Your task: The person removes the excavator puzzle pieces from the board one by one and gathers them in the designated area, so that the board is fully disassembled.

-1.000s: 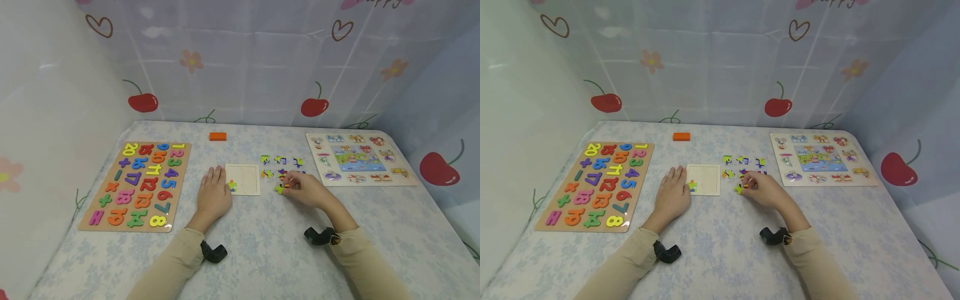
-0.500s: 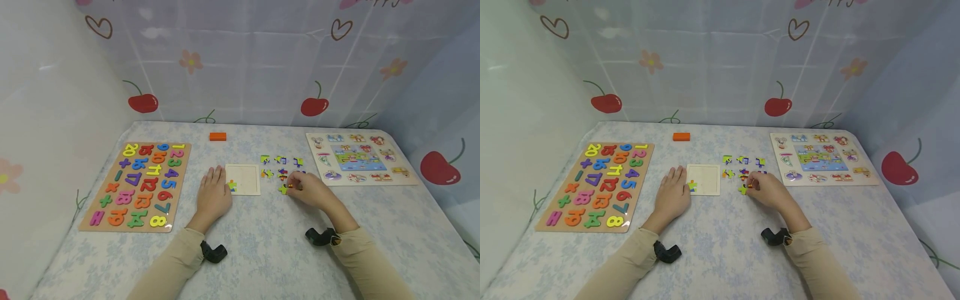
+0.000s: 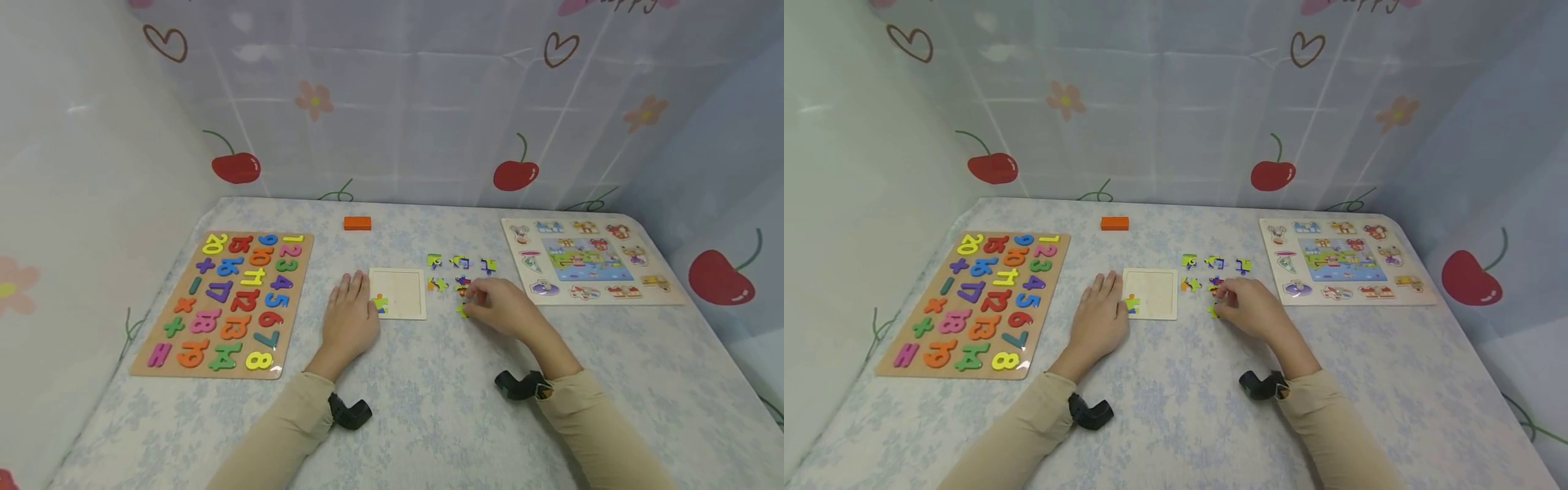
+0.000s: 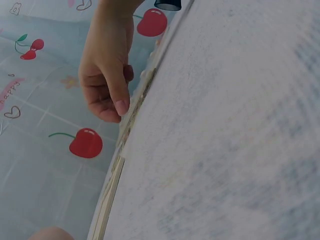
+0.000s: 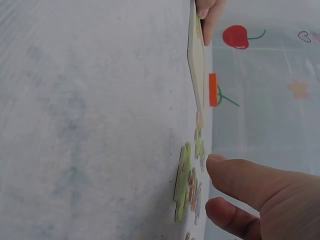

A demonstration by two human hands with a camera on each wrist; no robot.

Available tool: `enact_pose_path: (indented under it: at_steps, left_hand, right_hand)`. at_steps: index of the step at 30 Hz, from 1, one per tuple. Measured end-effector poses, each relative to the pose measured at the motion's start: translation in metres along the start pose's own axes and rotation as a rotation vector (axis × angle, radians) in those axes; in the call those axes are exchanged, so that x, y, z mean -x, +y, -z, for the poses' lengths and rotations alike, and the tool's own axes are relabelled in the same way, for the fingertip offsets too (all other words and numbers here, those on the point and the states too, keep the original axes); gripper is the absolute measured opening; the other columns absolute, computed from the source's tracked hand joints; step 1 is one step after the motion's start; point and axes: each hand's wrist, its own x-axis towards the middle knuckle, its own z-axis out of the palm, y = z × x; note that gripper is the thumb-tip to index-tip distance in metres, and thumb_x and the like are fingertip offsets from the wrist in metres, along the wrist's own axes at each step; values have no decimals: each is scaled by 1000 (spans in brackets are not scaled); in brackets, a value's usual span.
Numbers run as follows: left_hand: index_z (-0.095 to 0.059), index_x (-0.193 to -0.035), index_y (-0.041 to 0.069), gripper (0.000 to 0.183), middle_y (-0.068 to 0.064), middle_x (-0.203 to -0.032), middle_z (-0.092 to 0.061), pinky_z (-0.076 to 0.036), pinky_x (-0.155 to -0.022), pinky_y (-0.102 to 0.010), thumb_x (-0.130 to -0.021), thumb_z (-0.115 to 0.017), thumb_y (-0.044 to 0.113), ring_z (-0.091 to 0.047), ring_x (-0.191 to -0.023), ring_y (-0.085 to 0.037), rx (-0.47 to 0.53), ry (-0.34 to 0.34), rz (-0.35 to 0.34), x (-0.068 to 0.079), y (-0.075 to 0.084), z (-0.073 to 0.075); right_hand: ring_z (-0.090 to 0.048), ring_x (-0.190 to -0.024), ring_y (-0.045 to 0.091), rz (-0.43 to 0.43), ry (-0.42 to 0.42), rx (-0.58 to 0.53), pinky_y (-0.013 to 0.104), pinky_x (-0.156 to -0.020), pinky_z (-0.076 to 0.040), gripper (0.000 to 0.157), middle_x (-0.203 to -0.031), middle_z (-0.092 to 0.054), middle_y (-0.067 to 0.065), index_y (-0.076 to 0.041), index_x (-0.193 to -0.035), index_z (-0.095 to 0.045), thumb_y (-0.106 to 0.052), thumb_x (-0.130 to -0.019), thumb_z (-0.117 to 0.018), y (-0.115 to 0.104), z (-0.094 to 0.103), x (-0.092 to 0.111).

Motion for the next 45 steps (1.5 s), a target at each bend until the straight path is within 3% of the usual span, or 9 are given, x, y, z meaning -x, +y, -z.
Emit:
enact_pose_path:
  at_steps: [9, 19, 24, 28, 33, 45]
  left_hand:
    - [-22, -158, 7, 62, -6, -167, -17, -6, -127, -47, -104, -33, 36, -6, -156, -27, 25, 2, -1, 1, 0, 1]
    - [-17, -160, 8, 98, -8, -168, -15, -9, -126, -48, -90, -44, 71, -6, -156, -28, -1, -10, 1, 0, 0, -1]
    - [-15, -160, 9, 111, -7, -168, -13, -7, -127, -48, -82, -46, 81, -5, -157, -27, -14, -28, 7, -1, 0, -3]
    - [-16, -160, 8, 119, -8, -168, -13, -7, -126, -48, -76, -52, 84, -5, -156, -28, 2, -28, 1, -1, 0, -1]
    - [-15, -160, 8, 125, -9, -168, -14, -9, -126, -49, -71, -56, 86, -5, -156, -29, -5, -16, -9, -3, -1, 0]
    - [-17, -160, 10, 122, -8, -168, -15, -8, -126, -49, -72, -52, 88, -7, -156, -28, -16, -8, -7, -4, -4, -5]
  right_hand:
    - [-51, -79, 19, 14, 3, -64, 32, -68, -42, 8, -85, -59, 0, -18, -97, -67, -24, -93, -69, -11, 0, -12]
    - [-55, -89, 20, 45, -13, -134, 36, -79, -46, 10, -91, -61, 2, -16, -100, -68, -23, -94, -69, -21, -6, -30]
    - [-53, -81, 19, 60, -26, -140, 33, -70, -45, 9, -89, -60, 2, -18, -99, -69, -24, -93, -70, -29, -11, -37]
    - [-52, -79, 18, 87, -40, -131, 31, -66, -44, 6, -87, -59, 1, -19, -97, -68, -24, -94, -70, -35, -15, -43]
    - [-54, -83, 18, 123, -60, -138, 32, -72, -46, 12, -89, -62, 2, -14, -103, -70, -22, -93, -70, -43, -18, -50]
    - [-54, -80, 16, 183, -179, -118, 29, -73, -47, 25, -92, -65, 3, -11, -116, -71, -21, -93, -69, -78, -35, -70]
